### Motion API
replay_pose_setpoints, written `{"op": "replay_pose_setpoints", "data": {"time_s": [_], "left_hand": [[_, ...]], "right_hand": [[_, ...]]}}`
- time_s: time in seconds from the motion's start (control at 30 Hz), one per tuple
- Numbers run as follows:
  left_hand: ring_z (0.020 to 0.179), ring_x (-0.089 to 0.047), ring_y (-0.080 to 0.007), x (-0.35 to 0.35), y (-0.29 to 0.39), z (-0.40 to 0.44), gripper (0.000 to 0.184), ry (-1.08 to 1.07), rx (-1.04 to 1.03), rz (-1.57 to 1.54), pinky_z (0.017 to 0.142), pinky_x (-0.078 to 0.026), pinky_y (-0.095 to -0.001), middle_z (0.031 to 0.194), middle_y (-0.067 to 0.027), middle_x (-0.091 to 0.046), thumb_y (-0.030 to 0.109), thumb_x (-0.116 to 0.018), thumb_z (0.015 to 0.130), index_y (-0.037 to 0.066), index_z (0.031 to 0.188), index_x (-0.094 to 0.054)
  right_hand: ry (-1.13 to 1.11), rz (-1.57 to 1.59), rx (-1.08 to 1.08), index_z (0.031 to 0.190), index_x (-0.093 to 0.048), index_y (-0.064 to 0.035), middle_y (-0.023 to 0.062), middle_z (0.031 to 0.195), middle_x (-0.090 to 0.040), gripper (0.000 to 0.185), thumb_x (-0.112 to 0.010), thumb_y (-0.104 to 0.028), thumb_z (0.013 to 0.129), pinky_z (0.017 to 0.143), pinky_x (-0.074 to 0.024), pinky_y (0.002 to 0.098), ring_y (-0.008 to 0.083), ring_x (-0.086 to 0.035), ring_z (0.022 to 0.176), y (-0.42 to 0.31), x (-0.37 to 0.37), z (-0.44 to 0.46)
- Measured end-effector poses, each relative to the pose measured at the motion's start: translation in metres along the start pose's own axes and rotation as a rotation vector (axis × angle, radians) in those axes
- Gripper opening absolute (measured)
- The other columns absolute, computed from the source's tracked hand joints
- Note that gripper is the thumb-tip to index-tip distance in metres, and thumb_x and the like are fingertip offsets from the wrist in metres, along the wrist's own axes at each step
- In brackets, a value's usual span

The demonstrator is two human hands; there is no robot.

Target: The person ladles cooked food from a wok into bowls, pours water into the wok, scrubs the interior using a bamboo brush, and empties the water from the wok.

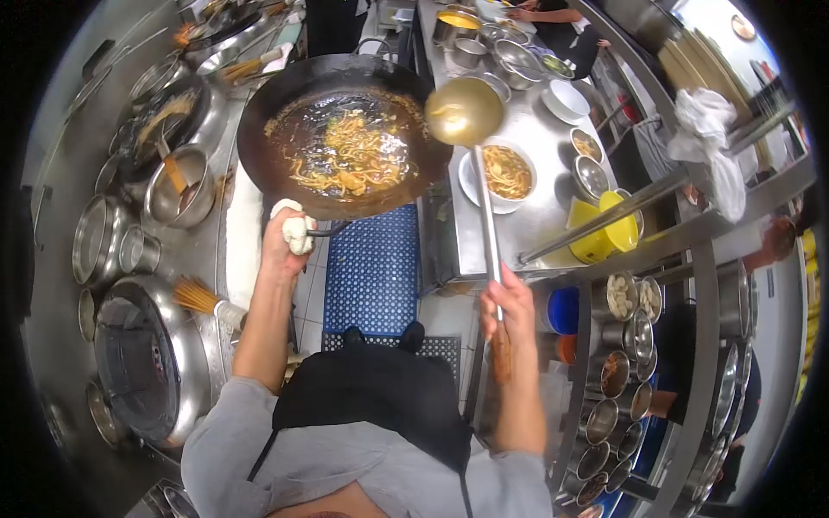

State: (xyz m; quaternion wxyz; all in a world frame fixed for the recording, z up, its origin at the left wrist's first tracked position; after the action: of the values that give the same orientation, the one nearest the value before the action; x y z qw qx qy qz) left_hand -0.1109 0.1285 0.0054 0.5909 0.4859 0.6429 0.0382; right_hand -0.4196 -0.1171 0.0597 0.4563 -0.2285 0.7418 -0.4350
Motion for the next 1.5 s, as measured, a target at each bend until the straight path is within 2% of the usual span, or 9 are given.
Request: {"op": "replay_pose_setpoints", "data": {"time_s": [0.07, 0.17, 0.4, 0.63, 0.83, 0.97, 1.2, 1.4, 1.5], "left_hand": [[0.062, -0.064, -0.0195, 0.008, -0.003, -0.007, 0.004, -0.002, -0.009, 0.014, 0.057, -0.053, -0.0317, 0.074, -0.0075, -0.063, 0.005, -0.059, 0.082, 0.004, 0.086, -0.06], [0.063, -0.064, -0.0191, 0.016, -0.004, -0.02, 0.014, 0.072, -0.091, 0.052, 0.055, -0.051, -0.0303, 0.075, -0.0084, -0.061, 0.002, -0.061, 0.076, 0.001, 0.09, -0.06], [0.061, -0.062, -0.0191, 0.013, 0.017, -0.038, 0.018, 0.115, -0.187, 0.126, 0.052, -0.05, -0.0308, 0.075, -0.0082, -0.06, -0.001, -0.061, 0.073, 0.0, 0.091, -0.059], [0.058, -0.061, -0.0193, 0.011, 0.024, -0.05, 0.019, 0.133, -0.181, 0.14, 0.052, -0.05, -0.0311, 0.072, -0.0077, -0.058, 0.0, -0.061, 0.074, 0.0, 0.093, -0.057], [0.06, -0.062, -0.0193, 0.016, 0.023, -0.041, 0.017, 0.14, -0.184, 0.129, 0.054, -0.05, -0.0308, 0.073, -0.0082, -0.059, 0.002, -0.062, 0.075, 0.0, 0.091, -0.058], [0.061, -0.062, -0.0186, 0.03, 0.014, -0.038, 0.016, 0.143, -0.167, 0.103, 0.054, -0.05, -0.0303, 0.075, -0.0081, -0.06, 0.001, -0.063, 0.075, 0.0, 0.09, -0.058], [0.062, -0.062, -0.0172, 0.033, 0.001, -0.028, 0.017, 0.138, -0.186, 0.027, 0.055, -0.05, -0.0296, 0.076, -0.006, -0.06, 0.0, -0.063, 0.075, 0.0, 0.092, -0.06], [0.062, -0.062, -0.0167, 0.023, -0.013, -0.033, 0.018, 0.218, -0.214, 0.036, 0.055, -0.051, -0.0299, 0.078, -0.0054, -0.06, -0.001, -0.064, 0.074, 0.0, 0.092, -0.06], [0.065, -0.063, -0.0165, 0.007, -0.019, -0.037, 0.018, 0.26, -0.271, 0.06, 0.058, -0.051, -0.0294, 0.08, -0.0059, -0.062, -0.002, -0.063, 0.074, -0.001, 0.092, -0.06]], "right_hand": [[0.166, -0.477, -0.066, 0.147, -0.045, -0.0055, 0.0038, 0.065, -0.057, 0.061, -0.067, -0.007, 0.089, 0.036, -0.0401, 0.026, 0.0116, -0.051, 0.042, -0.023, -0.034, 0.023], [0.079, -0.77, -0.094, 0.147, -0.044, -0.0057, 0.0021, 0.065, -0.056, 0.063, -0.066, -0.006, 0.089, 0.037, -0.039, 0.0246, 0.0098, -0.051, 0.044, -0.023, -0.051, 0.079], [-0.211, -0.802, -0.173, 0.145, -0.05, -0.0078, -0.0029, 0.067, -0.058, 0.062, -0.069, -0.005, 0.085, 0.041, -0.0384, 0.0234, 0.005, -0.049, 0.048, -0.004, -0.088, 0.056], [-0.083, -0.839, 0.013, 0.146, -0.046, -0.0034, 0.0004, 0.071, -0.057, 0.061, -0.065, -0.009, 0.088, 0.043, -0.0404, 0.0248, 0.0032, -0.047, 0.051, -0.013, -0.081, 0.125], [-0.328, -1.144, 0.021, 0.143, -0.048, -0.0038, 0.0175, 0.104, -0.074, 0.061, -0.066, -0.009, 0.085, 0.072, -0.0509, 0.0315, 0.0152, -0.06, 0.07, -0.007, -0.091, 0.057], [-0.137, -1.388, 0.063, 0.141, -0.05, -0.0024, 0.0309, 0.09, -0.065, 0.059, -0.067, -0.009, 0.085, 0.07, -0.0505, 0.0326, 0.015, -0.06, 0.067, -0.027, -0.078, 0.066], [-0.183, -1.296, -0.026, 0.141, -0.05, -0.0006, 0.0285, 0.111, -0.068, 0.06, -0.068, -0.008, 0.084, 0.079, -0.051, 0.0349, 0.0138, -0.066, 0.082, -0.011, -0.086, 0.068], [-0.051, -1.433, -0.056, 0.133, -0.053, 0.0062, 0.0328, 0.082, -0.062, 0.052, -0.064, -0.007, 0.084, 0.077, -0.0507, 0.0407, 0.0331, -0.072, 0.085, -0.041, -0.103, 0.075], [-0.027, -1.114, -0.167, 0.138, -0.052, 0.0026, -0.0004, 0.063, -0.052, 0.049, -0.061, -0.006, 0.09, 0.036, -0.0421, 0.0284, 0.0094, -0.049, 0.042, -0.031, -0.095, 0.087]]}}
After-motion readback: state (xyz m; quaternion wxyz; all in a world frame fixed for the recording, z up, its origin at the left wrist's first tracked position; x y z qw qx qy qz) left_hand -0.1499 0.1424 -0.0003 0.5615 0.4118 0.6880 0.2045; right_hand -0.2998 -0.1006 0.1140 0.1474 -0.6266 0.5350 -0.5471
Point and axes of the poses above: each hand's wrist, its own z-axis towards the middle knuckle, its own x-axis out of the back of the hand, y = z × x, the point moved 3 cm from there along z, towards the middle knuckle
